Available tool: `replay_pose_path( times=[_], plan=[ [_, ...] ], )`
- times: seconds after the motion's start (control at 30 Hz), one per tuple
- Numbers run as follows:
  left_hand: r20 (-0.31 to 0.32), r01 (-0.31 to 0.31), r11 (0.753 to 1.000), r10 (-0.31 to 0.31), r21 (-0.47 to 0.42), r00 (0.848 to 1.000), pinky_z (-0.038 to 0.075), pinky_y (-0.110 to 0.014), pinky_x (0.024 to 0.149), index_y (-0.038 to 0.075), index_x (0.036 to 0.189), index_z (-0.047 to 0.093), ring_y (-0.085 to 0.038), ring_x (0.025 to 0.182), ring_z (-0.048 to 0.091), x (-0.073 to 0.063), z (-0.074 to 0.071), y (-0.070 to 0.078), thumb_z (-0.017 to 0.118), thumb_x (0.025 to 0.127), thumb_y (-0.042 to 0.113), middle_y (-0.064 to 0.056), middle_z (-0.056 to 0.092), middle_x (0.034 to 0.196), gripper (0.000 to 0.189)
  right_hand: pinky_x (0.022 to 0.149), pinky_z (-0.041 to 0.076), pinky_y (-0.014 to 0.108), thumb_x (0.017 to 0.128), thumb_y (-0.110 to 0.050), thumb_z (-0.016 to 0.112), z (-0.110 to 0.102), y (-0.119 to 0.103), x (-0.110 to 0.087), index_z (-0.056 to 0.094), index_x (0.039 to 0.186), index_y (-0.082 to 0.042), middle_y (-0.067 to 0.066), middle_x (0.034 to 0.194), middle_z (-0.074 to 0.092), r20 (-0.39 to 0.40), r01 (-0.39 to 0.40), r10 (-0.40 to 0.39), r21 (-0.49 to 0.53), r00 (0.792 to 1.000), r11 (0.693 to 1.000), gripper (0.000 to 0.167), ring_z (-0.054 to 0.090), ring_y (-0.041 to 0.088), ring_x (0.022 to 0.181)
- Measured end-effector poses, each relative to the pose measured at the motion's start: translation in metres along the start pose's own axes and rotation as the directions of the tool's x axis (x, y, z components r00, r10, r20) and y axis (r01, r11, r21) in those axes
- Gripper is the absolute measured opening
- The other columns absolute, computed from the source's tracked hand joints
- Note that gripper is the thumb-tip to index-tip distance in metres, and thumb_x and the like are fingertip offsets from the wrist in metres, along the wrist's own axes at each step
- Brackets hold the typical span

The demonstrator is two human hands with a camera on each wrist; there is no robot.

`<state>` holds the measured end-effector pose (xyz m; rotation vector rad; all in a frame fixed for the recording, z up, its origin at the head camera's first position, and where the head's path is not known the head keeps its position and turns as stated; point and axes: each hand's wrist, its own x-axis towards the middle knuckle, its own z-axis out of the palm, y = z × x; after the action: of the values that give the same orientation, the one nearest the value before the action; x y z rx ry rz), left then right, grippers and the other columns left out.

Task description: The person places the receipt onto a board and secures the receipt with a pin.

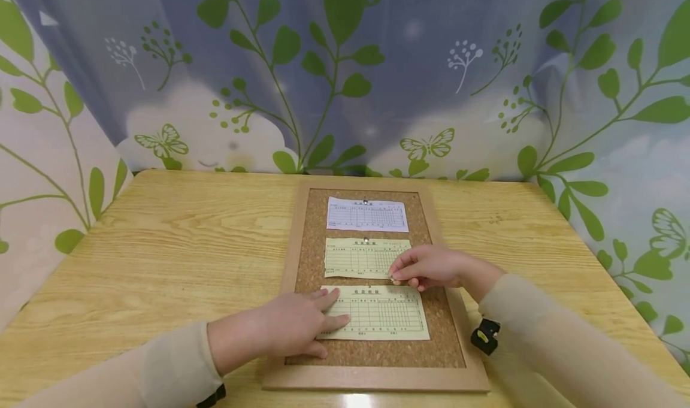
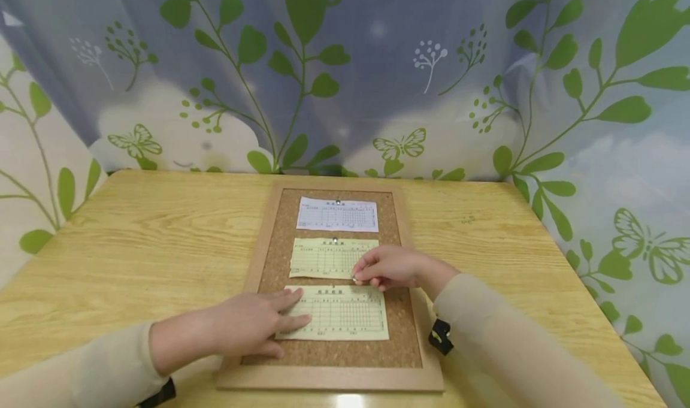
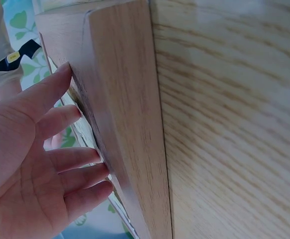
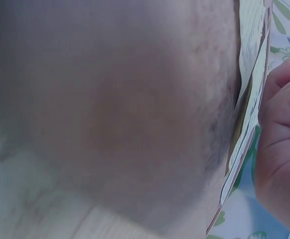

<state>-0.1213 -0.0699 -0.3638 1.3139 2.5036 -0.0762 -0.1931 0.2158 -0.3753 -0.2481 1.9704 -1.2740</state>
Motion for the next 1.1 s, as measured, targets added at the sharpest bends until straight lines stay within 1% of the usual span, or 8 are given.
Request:
replay_pose_path(
  times=[0.23, 0.47, 0.6, 0.7, 0.8, 0.93, 1.1],
  plan=[
    [-0.002, -0.007, 1.0, 0.007, -0.01, 1.0, 0.037, -0.042, 0.1, 0.025, 0.141, 0.042, -0.032, 0.13, 0.036, 0.0, 0.0, -0.001, 0.058, 0.085, 0.048, -0.016, 0.027, 0.148, 0.062, 0.052, 0.039, 0.019, 0.093, -0.01, 0.057, 0.006, -0.006, 0.008, 0.062, 0.101, 0.004, 0.004, 0.079, 0.06, 0.013, -0.014, 0.014, -0.022, 1.0, 1.0, 0.017, 0.045, 0.005, 0.055],
    [-0.01, -0.015, 1.0, 0.014, -0.025, 1.0, 0.038, -0.041, 0.099, 0.026, 0.14, 0.044, -0.031, 0.13, 0.037, -0.003, 0.0, -0.005, 0.059, 0.086, 0.048, -0.016, 0.03, 0.148, 0.06, 0.05, 0.036, 0.018, 0.092, -0.009, 0.058, 0.015, -0.01, 0.017, 0.063, 0.096, 0.003, 0.001, 0.073, 0.057, 0.044, -0.002, 0.004, -0.04, 0.999, 0.999, 0.014, 0.044, 0.004, 0.053],
    [-0.032, -0.032, 0.999, 0.031, -0.016, 0.999, 0.039, -0.041, 0.099, 0.025, 0.14, 0.045, -0.031, 0.13, 0.038, -0.003, 0.001, -0.005, 0.06, 0.086, 0.047, -0.017, 0.031, 0.147, 0.061, 0.049, 0.036, 0.02, 0.093, -0.009, 0.056, 0.018, -0.013, 0.02, 0.064, 0.094, 0.002, 0.0, 0.068, 0.055, 0.04, -0.011, 0.015, -0.088, 0.999, 0.996, 0.013, 0.042, 0.005, 0.051],
    [-0.038, -0.036, 0.999, 0.035, -0.012, 0.999, 0.039, -0.041, 0.099, 0.026, 0.14, 0.045, -0.031, 0.13, 0.038, -0.002, 0.002, -0.006, 0.06, 0.085, 0.048, -0.017, 0.032, 0.147, 0.061, 0.048, 0.035, 0.02, 0.094, -0.009, 0.055, 0.02, -0.016, 0.021, 0.064, 0.094, 0.001, 0.0, 0.064, 0.052, 0.045, -0.006, 0.012, -0.128, 0.999, 0.992, 0.013, 0.041, 0.006, 0.05],
    [-0.038, -0.037, 0.999, 0.036, -0.019, 0.999, 0.039, -0.041, 0.099, 0.026, 0.14, 0.044, -0.031, 0.13, 0.038, 0.0, 0.003, -0.006, 0.06, 0.085, 0.048, -0.016, 0.031, 0.147, 0.061, 0.048, 0.034, 0.021, 0.094, -0.009, 0.056, 0.022, -0.018, 0.023, 0.065, 0.094, 0.0, 0.0, 0.064, 0.052, 0.049, -0.007, 0.015, -0.144, 0.999, 0.99, 0.013, 0.041, 0.006, 0.049],
    [-0.045, -0.046, 0.999, 0.045, -0.012, 0.998, 0.04, -0.041, 0.098, 0.026, 0.14, 0.044, -0.031, 0.129, 0.038, 0.001, 0.004, -0.006, 0.06, 0.085, 0.048, -0.016, 0.031, 0.147, 0.061, 0.047, 0.035, 0.021, 0.093, -0.008, 0.057, 0.026, -0.018, 0.025, 0.065, 0.092, -0.001, 0.002, 0.067, 0.055, 0.02, -0.017, 0.021, -0.158, 1.0, 0.987, 0.012, 0.041, 0.006, 0.048],
    [-0.04, -0.049, 0.999, 0.049, -0.006, 0.998, 0.039, -0.041, 0.099, 0.027, 0.14, 0.044, -0.031, 0.129, 0.038, 0.001, 0.005, -0.007, 0.06, 0.085, 0.049, -0.016, 0.032, 0.147, 0.062, 0.046, 0.035, 0.02, 0.092, -0.007, 0.058, 0.029, -0.017, 0.027, 0.067, 0.089, -0.001, 0.002, 0.065, 0.057, -0.018, -0.015, 0.012, -0.187, 1.0, 0.982, 0.011, 0.04, 0.006, 0.047]
  ],
)
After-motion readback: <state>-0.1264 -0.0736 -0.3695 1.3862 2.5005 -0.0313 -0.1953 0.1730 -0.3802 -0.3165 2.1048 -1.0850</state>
